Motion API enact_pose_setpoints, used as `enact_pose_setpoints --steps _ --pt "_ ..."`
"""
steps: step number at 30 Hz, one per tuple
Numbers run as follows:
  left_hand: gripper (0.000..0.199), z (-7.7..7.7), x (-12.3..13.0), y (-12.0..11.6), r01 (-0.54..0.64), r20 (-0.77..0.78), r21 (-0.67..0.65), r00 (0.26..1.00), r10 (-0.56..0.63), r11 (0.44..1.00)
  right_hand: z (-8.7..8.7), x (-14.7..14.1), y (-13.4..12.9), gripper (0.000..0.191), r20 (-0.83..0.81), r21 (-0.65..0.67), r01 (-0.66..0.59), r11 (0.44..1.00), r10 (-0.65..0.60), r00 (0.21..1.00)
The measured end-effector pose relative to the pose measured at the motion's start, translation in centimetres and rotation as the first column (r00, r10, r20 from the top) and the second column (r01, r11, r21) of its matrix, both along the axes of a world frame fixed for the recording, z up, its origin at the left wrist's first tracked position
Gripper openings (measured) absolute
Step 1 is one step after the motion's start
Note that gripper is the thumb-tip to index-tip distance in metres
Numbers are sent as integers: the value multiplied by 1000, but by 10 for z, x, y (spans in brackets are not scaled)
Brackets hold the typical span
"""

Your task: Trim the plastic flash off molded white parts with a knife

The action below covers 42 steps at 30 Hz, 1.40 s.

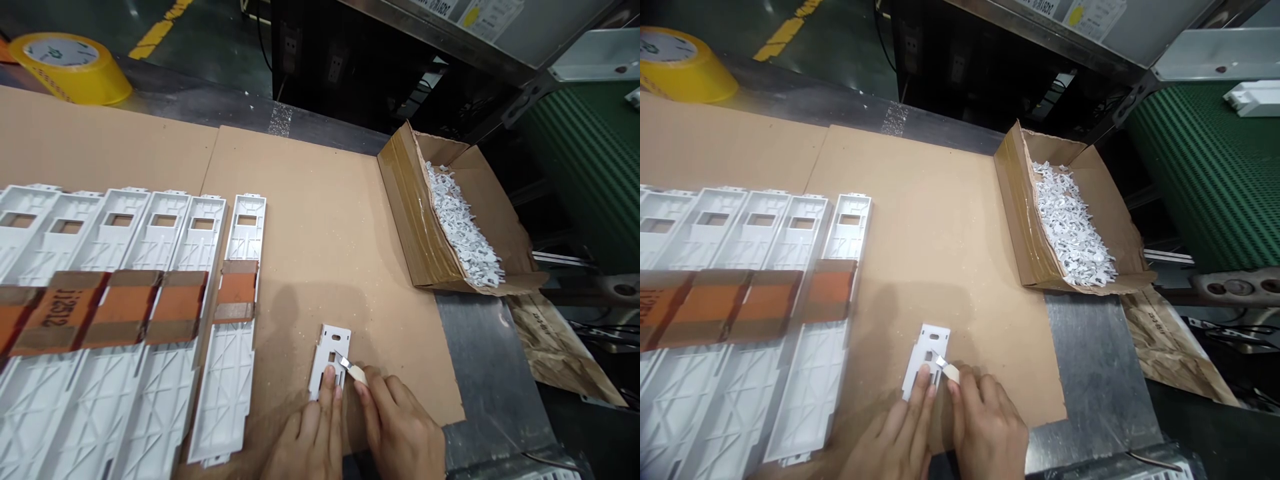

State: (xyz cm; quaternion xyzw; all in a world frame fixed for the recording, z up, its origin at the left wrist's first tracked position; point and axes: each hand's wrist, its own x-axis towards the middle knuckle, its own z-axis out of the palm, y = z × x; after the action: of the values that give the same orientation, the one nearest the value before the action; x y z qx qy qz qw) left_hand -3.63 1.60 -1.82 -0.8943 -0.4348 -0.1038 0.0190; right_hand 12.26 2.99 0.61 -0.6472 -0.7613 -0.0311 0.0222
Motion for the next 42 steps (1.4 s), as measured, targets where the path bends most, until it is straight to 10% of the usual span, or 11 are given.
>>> enact_pose_setpoints --steps 22,30,42 --pt "47 2 -1 2 34 -4 42 999 -34 999 34 23 54 44 47 -100 -287 953 292 955" --pt "46 2 -1 1 24 -3 41 1000 -24 999 37 27 39 33 -163 -49 -199 979 189 968" --pt "46 -2 0 -1 -6 36 28 999 5 1000 9 -15 58 17 -469 -303 10 953 -158 869"
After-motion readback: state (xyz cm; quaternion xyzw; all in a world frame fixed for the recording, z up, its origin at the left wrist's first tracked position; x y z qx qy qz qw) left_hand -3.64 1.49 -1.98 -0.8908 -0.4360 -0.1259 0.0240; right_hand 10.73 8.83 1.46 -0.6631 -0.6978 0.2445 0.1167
